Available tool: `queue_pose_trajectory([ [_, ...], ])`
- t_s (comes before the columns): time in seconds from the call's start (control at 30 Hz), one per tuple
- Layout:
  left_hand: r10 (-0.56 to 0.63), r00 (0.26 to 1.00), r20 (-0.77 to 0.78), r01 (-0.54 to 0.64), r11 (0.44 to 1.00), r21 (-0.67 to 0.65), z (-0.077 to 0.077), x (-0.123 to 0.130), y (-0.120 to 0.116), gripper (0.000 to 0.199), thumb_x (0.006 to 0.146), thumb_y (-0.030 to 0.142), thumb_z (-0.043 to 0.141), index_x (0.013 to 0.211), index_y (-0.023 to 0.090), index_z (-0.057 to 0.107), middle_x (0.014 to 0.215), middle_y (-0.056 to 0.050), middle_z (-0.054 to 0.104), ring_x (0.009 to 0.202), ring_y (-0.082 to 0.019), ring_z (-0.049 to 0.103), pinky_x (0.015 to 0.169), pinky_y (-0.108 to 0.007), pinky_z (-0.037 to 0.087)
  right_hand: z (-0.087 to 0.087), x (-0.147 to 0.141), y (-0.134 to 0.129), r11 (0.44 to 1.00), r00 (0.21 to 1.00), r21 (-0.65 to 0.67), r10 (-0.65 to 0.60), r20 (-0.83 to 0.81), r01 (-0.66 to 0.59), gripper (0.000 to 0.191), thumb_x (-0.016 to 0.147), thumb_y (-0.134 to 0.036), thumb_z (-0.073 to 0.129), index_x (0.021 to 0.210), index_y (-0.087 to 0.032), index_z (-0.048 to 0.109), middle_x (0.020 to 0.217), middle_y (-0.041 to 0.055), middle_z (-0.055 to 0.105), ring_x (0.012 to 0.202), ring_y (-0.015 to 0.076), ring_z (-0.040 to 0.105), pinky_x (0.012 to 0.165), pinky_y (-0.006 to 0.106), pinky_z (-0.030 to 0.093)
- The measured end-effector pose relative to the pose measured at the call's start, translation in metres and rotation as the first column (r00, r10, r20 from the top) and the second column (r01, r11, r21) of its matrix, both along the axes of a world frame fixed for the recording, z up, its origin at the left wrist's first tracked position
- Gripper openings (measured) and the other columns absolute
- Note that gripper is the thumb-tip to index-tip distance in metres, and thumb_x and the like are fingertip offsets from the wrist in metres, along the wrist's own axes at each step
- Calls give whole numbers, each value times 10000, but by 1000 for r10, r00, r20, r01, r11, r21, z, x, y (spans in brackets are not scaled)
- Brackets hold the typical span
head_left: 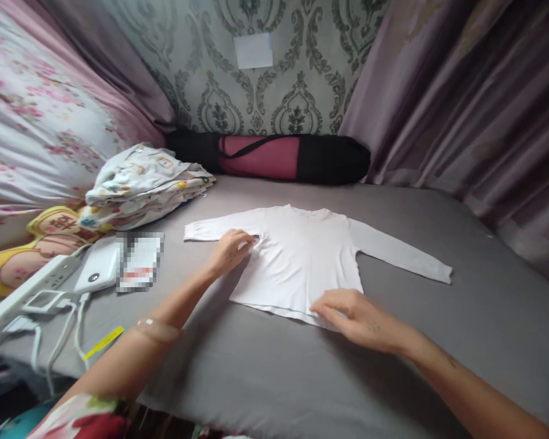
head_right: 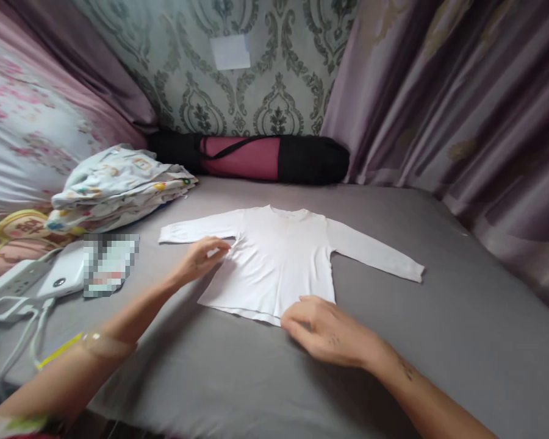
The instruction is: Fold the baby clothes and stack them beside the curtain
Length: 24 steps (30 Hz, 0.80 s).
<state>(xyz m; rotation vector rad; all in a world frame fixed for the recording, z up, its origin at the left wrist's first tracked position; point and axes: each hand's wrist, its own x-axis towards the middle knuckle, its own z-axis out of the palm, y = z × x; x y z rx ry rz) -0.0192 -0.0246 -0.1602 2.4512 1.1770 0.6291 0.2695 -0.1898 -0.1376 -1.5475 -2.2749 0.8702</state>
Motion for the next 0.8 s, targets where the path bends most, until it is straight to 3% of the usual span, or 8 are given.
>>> queue_pose_trajectory([
  [0.13, 78, 981, -177, -41, 978, 204, -5, 4, 31, 216, 837, 157, 536, 984, 201, 688, 1007, -92, 667, 971, -248, 550, 870, -393, 433, -26, -32, 65, 986, 984, 165, 32, -175, -3, 330, 964, -362, 402, 1034, -250, 704, 1038, 31, 719, 1046, 204, 630, 981, 341, 440],
  [0.23, 105, 965, -241, -39, 964, 264, -16, 10, 42, 211, 861, 187, 542, 1025, 214, 672, 1044, -91, 649, 1007, -262, 511, 870, -402, 397, -45, -62, 110, 961, 980, 263, -38, -197, 90, 376, 963, -312, 365, 1234, -206, 603, 1229, 76, 644, 1177, 200, 560, 1030, 342, 404],
  [0.33, 91, 960, -266, -3, 949, 317, -27, 13, 48, 199, 905, 221, 503, 1021, 215, 665, 1043, -87, 646, 1008, -259, 498, 870, -405, 366, -59, -84, 138, 945, 989, 304, -84, -124, 119, 479, 966, -295, 305, 1386, -120, 455, 1402, 135, 506, 1314, 200, 437, 1107, 349, 320],
  [0.5, 49, 942, -332, 81, 927, 366, -38, 12, 62, 232, 931, 203, 439, 1006, 191, 658, 990, -93, 651, 961, -247, 514, 852, -403, 350, -72, -99, 148, 950, 975, 254, -207, 87, 179, 584, 975, -328, 245, 1482, -40, 286, 1555, 144, 268, 1446, 227, 190, 1183, 390, 133],
  [0.63, 87, 955, -283, 27, 926, 377, -43, 11, 74, 250, 931, 192, 417, 1019, 184, 651, 1016, -99, 654, 969, -246, 522, 853, -401, 349, -76, -102, 140, 949, 958, 271, -218, 187, 163, 651, 984, -435, 209, 1515, -58, 208, 1589, 114, 161, 1466, 212, 94, 1190, 385, 40],
  [0.8, 112, 969, -222, -27, 935, 355, -51, 9, 83, 267, 936, 178, 392, 1035, 208, 638, 1048, -77, 663, 1004, -245, 524, 863, -401, 339, -73, -104, 137, 956, 944, 268, -192, 268, 118, 680, 974, -511, 202, 1520, -106, 223, 1596, 107, 125, 1470, 229, 56, 1182, 414, 8],
])
